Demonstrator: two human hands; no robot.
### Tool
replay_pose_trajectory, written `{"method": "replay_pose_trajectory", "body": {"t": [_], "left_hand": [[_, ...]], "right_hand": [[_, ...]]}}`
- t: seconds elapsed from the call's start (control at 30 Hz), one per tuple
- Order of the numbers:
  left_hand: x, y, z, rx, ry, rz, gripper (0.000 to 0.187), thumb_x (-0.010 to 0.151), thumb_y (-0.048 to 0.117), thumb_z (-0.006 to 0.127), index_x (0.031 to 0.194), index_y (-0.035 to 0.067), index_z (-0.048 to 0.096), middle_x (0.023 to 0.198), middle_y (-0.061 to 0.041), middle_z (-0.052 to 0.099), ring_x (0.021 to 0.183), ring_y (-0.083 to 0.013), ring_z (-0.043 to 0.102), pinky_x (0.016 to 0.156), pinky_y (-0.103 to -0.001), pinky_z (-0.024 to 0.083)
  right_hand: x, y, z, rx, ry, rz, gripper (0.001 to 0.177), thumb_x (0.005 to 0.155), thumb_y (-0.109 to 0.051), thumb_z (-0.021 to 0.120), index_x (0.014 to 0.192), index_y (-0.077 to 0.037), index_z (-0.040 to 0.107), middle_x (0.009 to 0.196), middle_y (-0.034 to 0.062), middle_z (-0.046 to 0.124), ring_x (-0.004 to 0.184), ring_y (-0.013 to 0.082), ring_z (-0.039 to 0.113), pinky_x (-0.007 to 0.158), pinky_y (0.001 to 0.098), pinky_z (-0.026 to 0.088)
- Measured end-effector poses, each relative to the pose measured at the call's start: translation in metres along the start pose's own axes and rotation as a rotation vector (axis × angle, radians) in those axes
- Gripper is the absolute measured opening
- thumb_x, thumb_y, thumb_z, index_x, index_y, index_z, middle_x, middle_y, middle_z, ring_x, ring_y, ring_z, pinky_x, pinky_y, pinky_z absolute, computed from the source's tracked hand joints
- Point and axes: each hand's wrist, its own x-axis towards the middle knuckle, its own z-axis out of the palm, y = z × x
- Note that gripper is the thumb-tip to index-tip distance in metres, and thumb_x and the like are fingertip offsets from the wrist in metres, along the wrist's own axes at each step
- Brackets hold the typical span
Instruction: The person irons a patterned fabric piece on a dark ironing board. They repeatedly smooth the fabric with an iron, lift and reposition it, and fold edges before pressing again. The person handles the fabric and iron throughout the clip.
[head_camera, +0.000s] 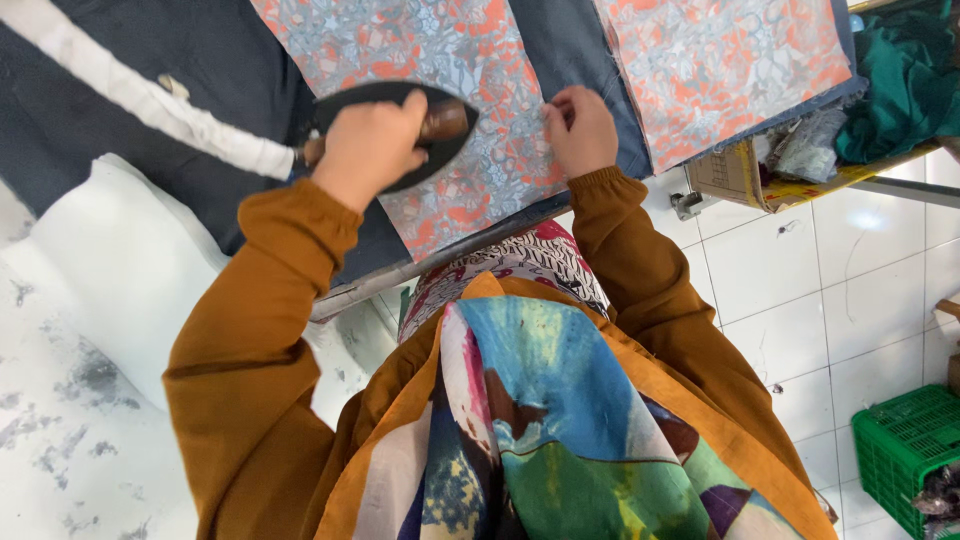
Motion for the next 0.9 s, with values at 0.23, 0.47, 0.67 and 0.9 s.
{"method": "replay_pose_trajectory", "body": {"t": [0.23, 0.47, 0.67, 0.9], "left_hand": [[-0.006, 0.041, 0.015, -0.090, -0.233, 0.073, 0.038, 0.075, 0.017, 0.078, 0.106, 0.007, 0.058, 0.073, -0.016, 0.072, 0.069, -0.0380, 0.073, 0.057, -0.049, 0.056], [-0.122, 0.025, 0.004, -0.014, -0.236, 0.282, 0.013, 0.086, 0.014, 0.067, 0.093, 0.012, 0.057, 0.069, -0.011, 0.070, 0.065, -0.0297, 0.074, 0.054, -0.043, 0.055], [-0.154, -0.101, -0.050, 0.270, -0.227, -0.122, 0.074, 0.055, 0.059, 0.093, 0.096, 0.006, 0.060, 0.081, -0.012, 0.066, 0.084, -0.0346, 0.069, 0.088, -0.049, 0.047], [-0.172, -0.101, -0.002, 0.197, 0.505, -0.542, 0.072, 0.082, 0.018, 0.080, 0.144, 0.000, 0.048, 0.158, -0.038, 0.026, 0.152, -0.0541, 0.024, 0.124, -0.063, 0.021]], "right_hand": [[-0.028, -0.004, -0.020, 0.086, 0.301, -0.163, 0.014, 0.101, -0.002, 0.068, 0.114, -0.002, 0.065, 0.109, 0.0121, 0.063, 0.100, 0.0236, 0.063, 0.080, 0.0352, 0.049], [-0.082, 0.000, -0.009, -0.033, 0.219, -0.383, 0.017, 0.091, 0.006, 0.070, 0.103, -0.004, 0.066, 0.102, 0.0113, 0.066, 0.103, 0.0320, 0.060, 0.089, 0.0454, 0.048], [-0.120, -0.045, 0.053, 0.031, -0.303, -0.868, 0.023, 0.083, -0.006, 0.077, 0.103, -0.012, 0.070, 0.103, 0.0046, 0.067, 0.101, 0.0270, 0.063, 0.088, 0.0429, 0.051], [-0.132, -0.095, 0.095, -0.138, -0.390, -0.989, 0.023, 0.074, -0.012, 0.075, 0.096, -0.013, 0.070, 0.102, 0.0015, 0.068, 0.104, 0.0259, 0.064, 0.087, 0.0428, 0.050]]}}
